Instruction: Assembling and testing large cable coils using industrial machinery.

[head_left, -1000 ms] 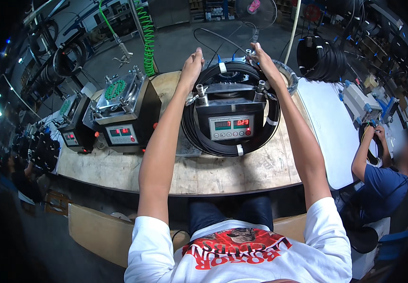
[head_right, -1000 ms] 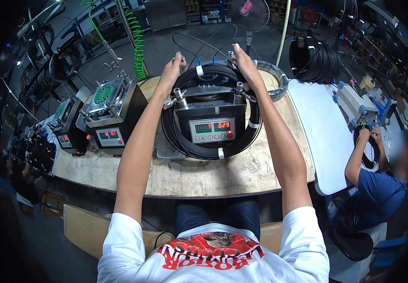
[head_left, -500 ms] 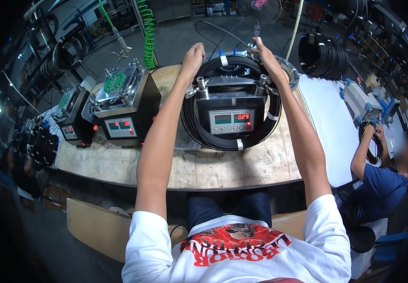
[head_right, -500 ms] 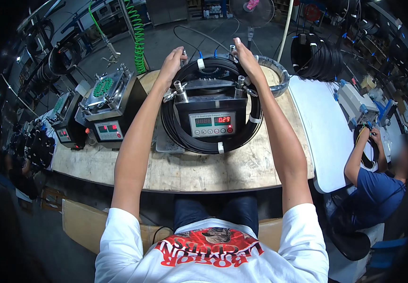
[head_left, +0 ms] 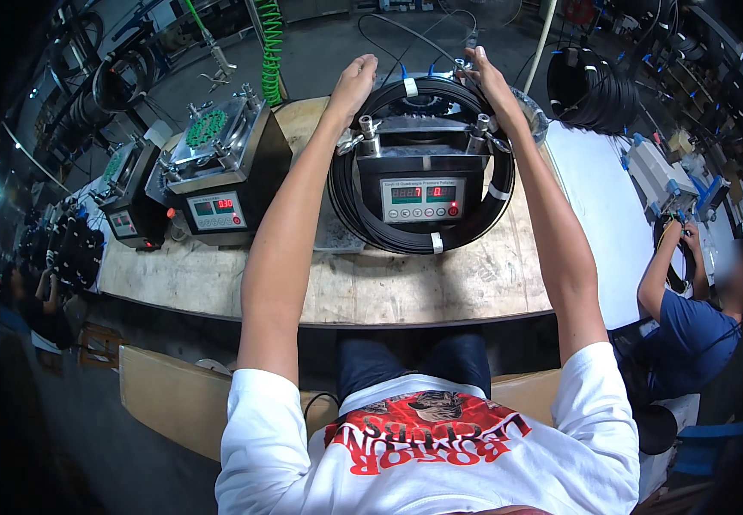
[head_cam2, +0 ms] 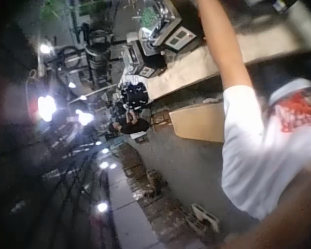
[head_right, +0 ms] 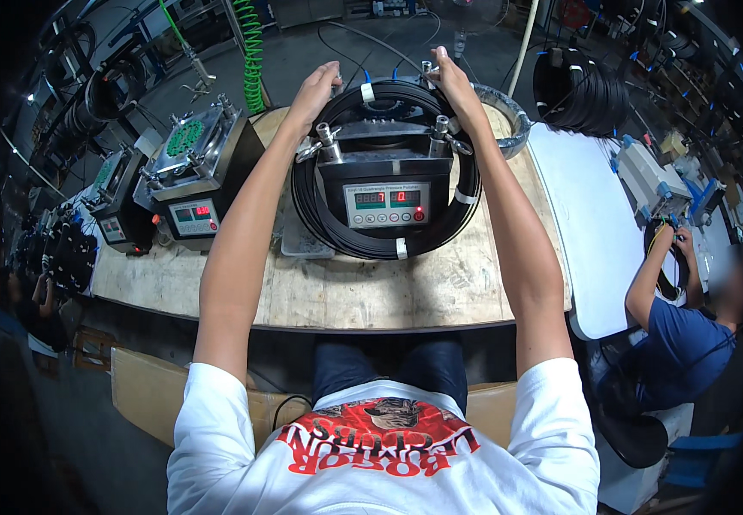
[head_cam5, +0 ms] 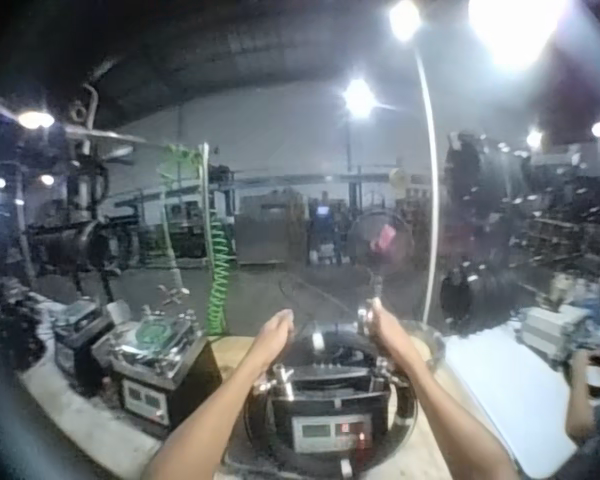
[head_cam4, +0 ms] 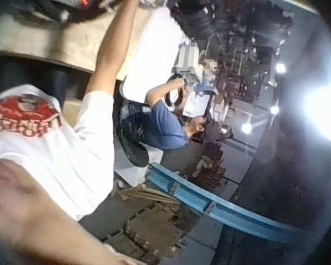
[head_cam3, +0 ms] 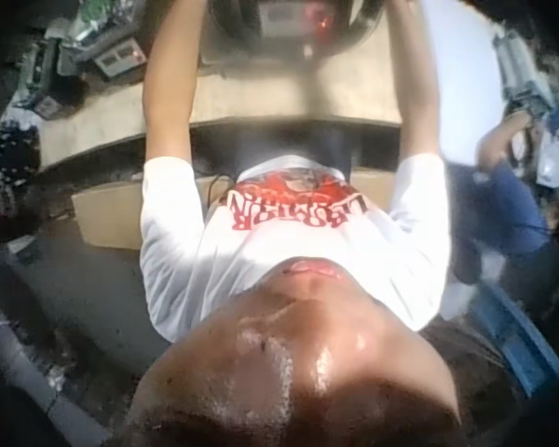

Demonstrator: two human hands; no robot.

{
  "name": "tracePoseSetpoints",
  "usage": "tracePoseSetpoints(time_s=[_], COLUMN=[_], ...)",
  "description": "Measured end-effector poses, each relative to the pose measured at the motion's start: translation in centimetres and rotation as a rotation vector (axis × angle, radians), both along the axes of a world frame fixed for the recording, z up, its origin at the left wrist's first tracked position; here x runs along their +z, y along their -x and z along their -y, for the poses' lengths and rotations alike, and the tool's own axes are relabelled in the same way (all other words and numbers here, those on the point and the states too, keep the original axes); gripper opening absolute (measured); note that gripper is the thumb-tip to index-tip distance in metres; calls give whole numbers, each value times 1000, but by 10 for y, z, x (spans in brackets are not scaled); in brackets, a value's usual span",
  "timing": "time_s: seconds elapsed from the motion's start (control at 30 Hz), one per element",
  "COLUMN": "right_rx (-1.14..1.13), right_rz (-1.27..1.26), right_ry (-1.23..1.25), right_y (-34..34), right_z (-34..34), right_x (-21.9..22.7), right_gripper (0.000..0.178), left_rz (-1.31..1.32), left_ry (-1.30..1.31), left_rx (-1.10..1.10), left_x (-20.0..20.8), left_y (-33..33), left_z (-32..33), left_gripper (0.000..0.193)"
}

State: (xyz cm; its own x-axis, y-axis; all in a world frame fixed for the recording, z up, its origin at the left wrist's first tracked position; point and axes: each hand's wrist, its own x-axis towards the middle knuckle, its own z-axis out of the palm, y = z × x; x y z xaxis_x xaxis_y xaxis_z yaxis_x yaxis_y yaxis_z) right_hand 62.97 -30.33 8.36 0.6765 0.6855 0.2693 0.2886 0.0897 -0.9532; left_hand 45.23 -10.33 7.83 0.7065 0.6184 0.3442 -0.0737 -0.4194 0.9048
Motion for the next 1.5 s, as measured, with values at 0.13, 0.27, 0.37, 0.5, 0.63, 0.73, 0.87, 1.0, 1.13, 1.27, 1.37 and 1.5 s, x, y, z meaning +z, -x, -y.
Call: tracePoseSetpoints(time_s=[0.13, 0.27, 0.37, 0.5, 0.63, 0.73, 0.87, 1.0, 1.13, 1.27, 1.37, 1.5], right_rx=[-52, -32, -25, -36, -38, -23, -32, -27, -37, -68, -113, -186], right_rz=[94, 79, 69, 46, 49, 41, 47, 19, 46, 62, 92, 35], right_ry=[-40, 3, -5, -30, -51, -30, 9, 87, 41, 1, -39, -117], right_y=[-6, -4, -2, 5, -5, -3, -1, -2, -1, -3, -7, -15], right_z=[-2, -4, -2, -2, 0, -2, -4, -2, -2, -4, -4, -6], right_x=[-7, -6, -5, -3, -5, -4, -3, 0, -2, -6, -12, -22], right_gripper=[80, 81, 81, 81, 81, 81, 82, 83, 83, 81, 75, 52], left_rz=[51, 73, 13, -24, -22, -5, -25, -108, -54, -46, -72, -83], left_ry=[43, 35, 16, 3, -38, -44, -23, -3, -42, -86, -183, -265], left_rx=[-17, 30, 55, 61, 15, 10, -12, -31, 7, 44, 130, 99], left_x=[3, 2, 3, 3, 4, 1, 2, 6, 6, 4, 4, 8], left_y=[1, 1, 2, 4, -5, -4, -3, 1, 0, -3, -4, 0], left_z=[8, 8, 8, 5, 6, 0, -1, -1, 5, 5, 6, 12], left_gripper=[55, 53, 57, 59, 63, 66, 69, 71, 71, 70, 69, 72])
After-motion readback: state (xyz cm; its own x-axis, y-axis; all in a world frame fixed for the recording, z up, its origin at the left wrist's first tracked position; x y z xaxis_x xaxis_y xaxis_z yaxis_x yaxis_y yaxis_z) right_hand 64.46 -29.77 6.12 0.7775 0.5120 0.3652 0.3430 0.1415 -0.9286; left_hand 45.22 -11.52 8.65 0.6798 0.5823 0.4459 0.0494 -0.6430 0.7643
